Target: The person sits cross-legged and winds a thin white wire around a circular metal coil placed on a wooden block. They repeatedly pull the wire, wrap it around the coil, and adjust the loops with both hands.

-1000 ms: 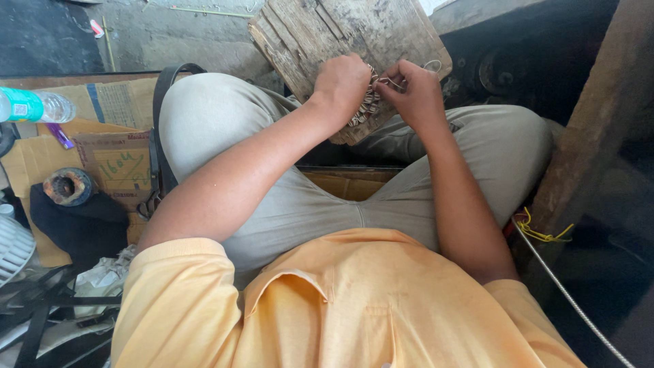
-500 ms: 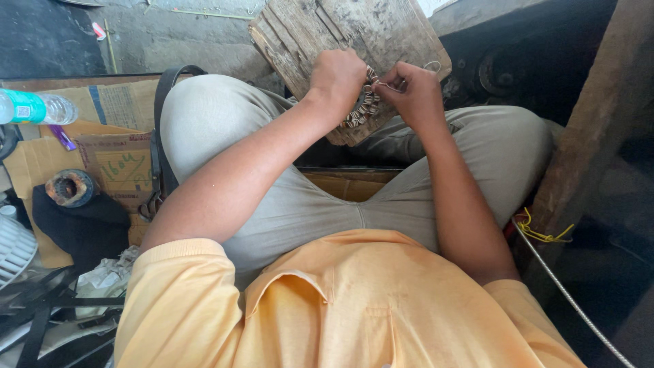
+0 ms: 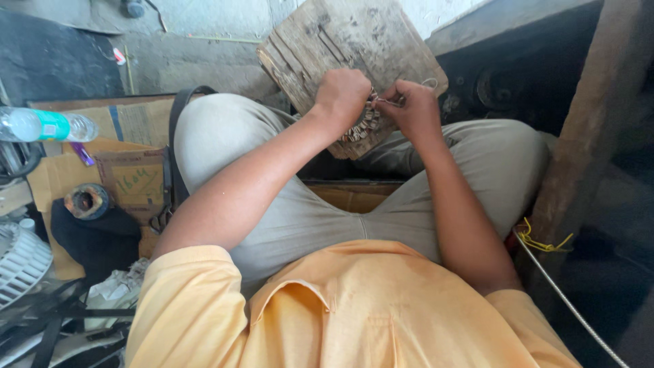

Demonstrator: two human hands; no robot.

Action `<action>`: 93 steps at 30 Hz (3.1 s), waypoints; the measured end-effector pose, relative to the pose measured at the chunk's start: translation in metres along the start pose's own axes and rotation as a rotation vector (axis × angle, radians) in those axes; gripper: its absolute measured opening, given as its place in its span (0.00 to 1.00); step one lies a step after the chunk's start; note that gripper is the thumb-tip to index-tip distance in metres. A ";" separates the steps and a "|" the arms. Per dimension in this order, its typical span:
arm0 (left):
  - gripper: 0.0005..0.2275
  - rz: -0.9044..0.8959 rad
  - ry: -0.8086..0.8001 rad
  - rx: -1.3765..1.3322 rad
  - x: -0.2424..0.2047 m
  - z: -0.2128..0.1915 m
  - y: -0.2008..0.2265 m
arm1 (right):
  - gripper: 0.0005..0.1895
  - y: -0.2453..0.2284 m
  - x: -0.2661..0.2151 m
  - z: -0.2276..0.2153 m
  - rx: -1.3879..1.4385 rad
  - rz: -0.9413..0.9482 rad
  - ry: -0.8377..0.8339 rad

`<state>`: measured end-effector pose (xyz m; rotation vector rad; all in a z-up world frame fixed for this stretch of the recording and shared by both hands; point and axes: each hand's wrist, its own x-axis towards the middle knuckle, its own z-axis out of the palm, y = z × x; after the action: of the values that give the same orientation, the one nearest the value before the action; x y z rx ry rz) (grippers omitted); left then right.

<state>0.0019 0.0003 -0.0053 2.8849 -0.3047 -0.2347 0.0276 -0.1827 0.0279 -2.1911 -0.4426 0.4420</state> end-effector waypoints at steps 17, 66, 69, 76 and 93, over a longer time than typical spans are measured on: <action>0.03 -0.002 -0.115 -0.089 0.001 0.001 0.001 | 0.05 -0.025 -0.007 -0.010 -0.316 -0.258 -0.033; 0.02 0.149 0.133 -0.014 -0.015 -0.023 -0.005 | 0.05 -0.028 -0.007 -0.017 -0.167 -0.350 -0.069; 0.03 0.145 0.192 -0.037 -0.015 -0.005 0.000 | 0.06 -0.027 -0.006 -0.018 -0.176 -0.340 -0.073; 0.02 0.088 0.145 -0.121 -0.014 0.002 -0.004 | 0.05 -0.028 -0.009 -0.017 -0.211 -0.294 -0.053; 0.09 0.067 -0.363 -0.062 -0.004 -0.037 -0.004 | 0.05 -0.031 -0.012 -0.007 -0.290 -0.238 -0.035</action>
<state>0.0052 0.0128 0.0294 2.7520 -0.4453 -0.7441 0.0153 -0.1748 0.0590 -2.3703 -0.8204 0.3003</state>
